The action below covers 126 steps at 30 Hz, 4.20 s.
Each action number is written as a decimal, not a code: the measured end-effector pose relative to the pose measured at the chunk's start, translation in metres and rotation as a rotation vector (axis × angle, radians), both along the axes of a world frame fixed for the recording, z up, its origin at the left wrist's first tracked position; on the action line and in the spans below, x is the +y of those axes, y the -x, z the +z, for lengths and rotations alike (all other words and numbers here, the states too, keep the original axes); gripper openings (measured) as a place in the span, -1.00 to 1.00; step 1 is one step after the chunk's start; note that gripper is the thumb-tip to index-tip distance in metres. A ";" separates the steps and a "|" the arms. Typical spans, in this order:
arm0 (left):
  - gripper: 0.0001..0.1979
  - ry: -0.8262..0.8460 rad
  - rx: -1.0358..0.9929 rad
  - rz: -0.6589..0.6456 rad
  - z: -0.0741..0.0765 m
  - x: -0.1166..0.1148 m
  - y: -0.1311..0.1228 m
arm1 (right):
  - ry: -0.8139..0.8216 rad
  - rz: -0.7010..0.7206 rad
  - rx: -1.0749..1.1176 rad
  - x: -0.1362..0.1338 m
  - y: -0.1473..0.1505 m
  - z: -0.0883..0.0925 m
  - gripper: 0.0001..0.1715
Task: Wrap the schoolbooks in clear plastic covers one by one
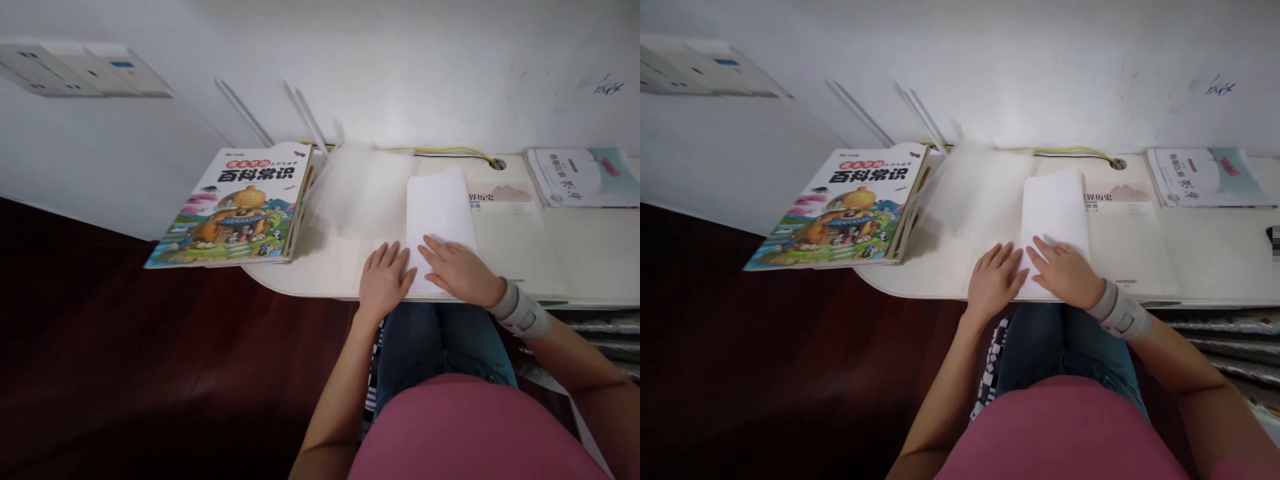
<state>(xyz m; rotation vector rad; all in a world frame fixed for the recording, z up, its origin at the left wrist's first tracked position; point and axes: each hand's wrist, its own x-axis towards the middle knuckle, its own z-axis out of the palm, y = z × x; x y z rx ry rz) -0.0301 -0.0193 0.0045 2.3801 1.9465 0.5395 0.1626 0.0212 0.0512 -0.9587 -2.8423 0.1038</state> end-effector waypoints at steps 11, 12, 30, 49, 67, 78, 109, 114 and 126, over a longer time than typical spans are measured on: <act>-0.48 -0.056 -0.227 0.003 -0.007 0.001 0.006 | -0.032 -0.003 -0.207 0.037 -0.009 -0.027 -0.26; -0.48 -0.057 -0.254 0.013 -0.007 0.001 0.007 | -0.033 -0.020 -0.201 0.037 -0.007 -0.029 -0.25; -0.57 0.052 0.037 -0.087 0.005 -0.003 0.002 | 0.106 -0.123 -0.208 0.121 -0.002 -0.032 -0.31; -0.57 0.075 0.046 -0.109 0.006 -0.004 0.008 | 0.126 -0.179 -0.135 0.192 0.040 -0.038 -0.20; -0.58 0.077 0.076 -0.112 0.009 -0.004 0.009 | 0.056 -0.126 -0.140 0.199 0.050 -0.039 -0.28; -0.58 0.047 0.081 -0.102 0.002 -0.002 0.009 | 0.050 0.107 -0.067 0.117 0.003 -0.018 -0.50; -0.50 0.155 0.094 0.100 0.011 0.032 -0.070 | -0.210 -0.424 -0.059 0.014 -0.127 -0.059 -0.37; -0.40 0.133 -0.121 -0.064 0.012 0.033 -0.098 | -0.201 -0.432 -0.066 0.014 -0.128 -0.058 -0.37; -0.17 0.100 0.033 0.044 -0.012 0.028 -0.087 | -0.196 -0.430 -0.072 0.013 -0.128 -0.056 -0.37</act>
